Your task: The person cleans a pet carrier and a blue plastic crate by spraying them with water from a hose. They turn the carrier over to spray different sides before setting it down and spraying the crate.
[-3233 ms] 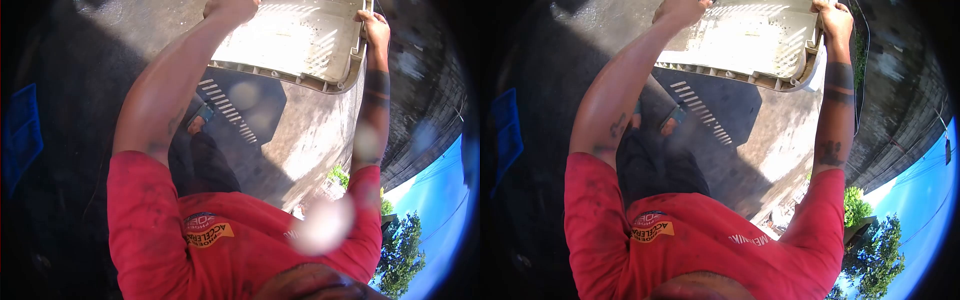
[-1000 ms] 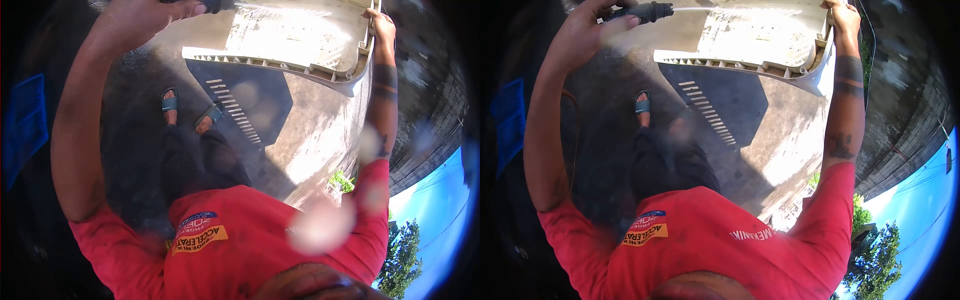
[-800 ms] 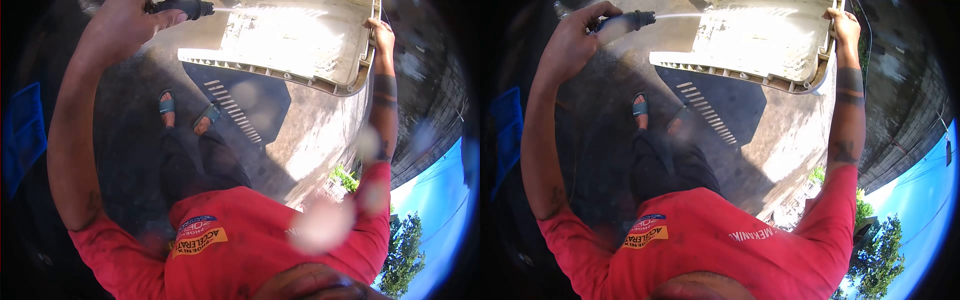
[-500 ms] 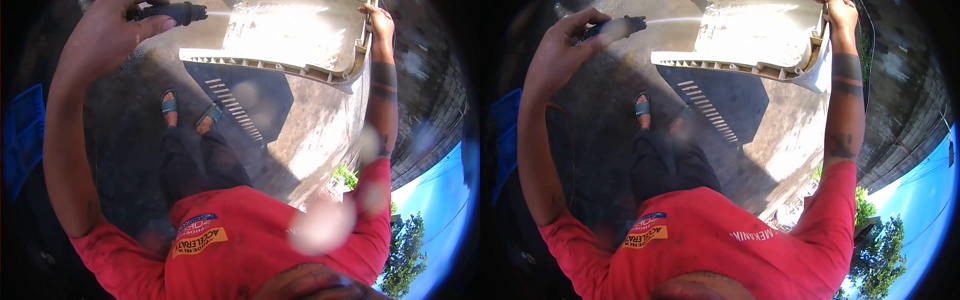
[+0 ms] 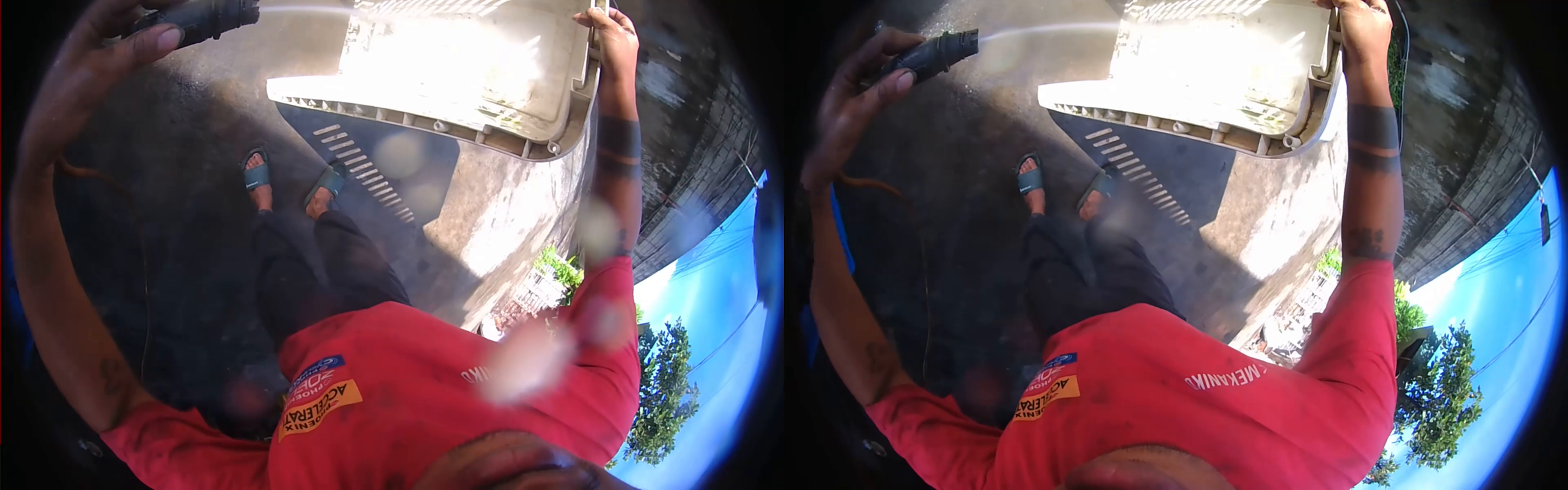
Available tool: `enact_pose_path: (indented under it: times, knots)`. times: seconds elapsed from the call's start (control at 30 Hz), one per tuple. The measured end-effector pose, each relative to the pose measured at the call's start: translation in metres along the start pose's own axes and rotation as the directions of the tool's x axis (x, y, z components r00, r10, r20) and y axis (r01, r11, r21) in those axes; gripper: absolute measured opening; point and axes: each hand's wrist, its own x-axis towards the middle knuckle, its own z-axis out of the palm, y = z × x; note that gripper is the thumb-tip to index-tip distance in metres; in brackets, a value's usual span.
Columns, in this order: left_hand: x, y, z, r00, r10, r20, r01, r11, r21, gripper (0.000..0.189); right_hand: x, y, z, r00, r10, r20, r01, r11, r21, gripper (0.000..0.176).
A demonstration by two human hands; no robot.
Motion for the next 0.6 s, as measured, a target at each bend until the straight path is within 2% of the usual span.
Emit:
enact_pose_path:
  times: [0.03, 0.1, 0.13, 0.17, 0.23, 0.43, 0.47, 0.57, 0.6]
  knots:
    - [-0.001, -0.001, 0.000, 1.000, -0.001, -0.027, 0.001, 1.000, 0.006, 0.041, 0.000, -0.007, 0.004, 0.996, 0.055, -0.072, -0.056, 0.998, -0.016, 0.011]
    - [-0.007, 0.003, 0.000, 0.996, -0.001, -0.084, 0.003, 1.000, 0.021, 0.040, 0.005, -0.007, -0.001, 0.998, 0.028, -0.065, -0.028, 1.000, -0.002, 0.022]
    - [-0.001, 0.003, -0.008, 0.999, 0.008, -0.039, -0.007, 0.999, 0.035, 0.039, 0.000, -0.022, 0.006, 0.998, 0.019, -0.062, -0.018, 1.000, 0.006, 0.027]
    - [0.007, 0.004, -0.019, 1.000, 0.019, 0.001, -0.019, 0.999, 0.049, 0.038, -0.016, -0.036, 0.008, 0.984, 0.153, -0.097, -0.158, 0.986, -0.052, 0.031]
    - [0.021, 0.007, -0.036, 0.997, 0.029, 0.067, -0.034, 0.996, 0.077, 0.038, -0.015, -0.015, -0.003, 0.998, 0.070, -0.006, -0.070, 0.997, 0.030, 0.031]
    - [0.042, 0.031, -0.042, 0.994, 0.042, 0.097, -0.061, 0.977, 0.205, 0.038, -0.027, -0.024, 0.002, 0.998, 0.059, 0.036, -0.064, 0.989, 0.134, 0.026]
    - [0.045, 0.034, -0.042, 0.994, 0.045, 0.098, -0.067, 0.971, 0.228, 0.038, -0.029, -0.033, 0.009, 0.999, 0.038, 0.011, -0.039, 0.987, 0.156, 0.029]
    - [0.051, 0.048, -0.043, 0.993, 0.051, 0.103, -0.079, 0.954, 0.288, 0.038, -0.049, -0.066, 0.036, 0.992, -0.088, -0.092, 0.099, 0.987, 0.126, 0.018]
    - [0.053, 0.053, -0.043, 0.993, 0.055, 0.103, -0.084, 0.948, 0.306, 0.038, -0.050, -0.070, 0.036, 0.994, -0.065, -0.083, 0.075, 0.991, 0.114, 0.024]
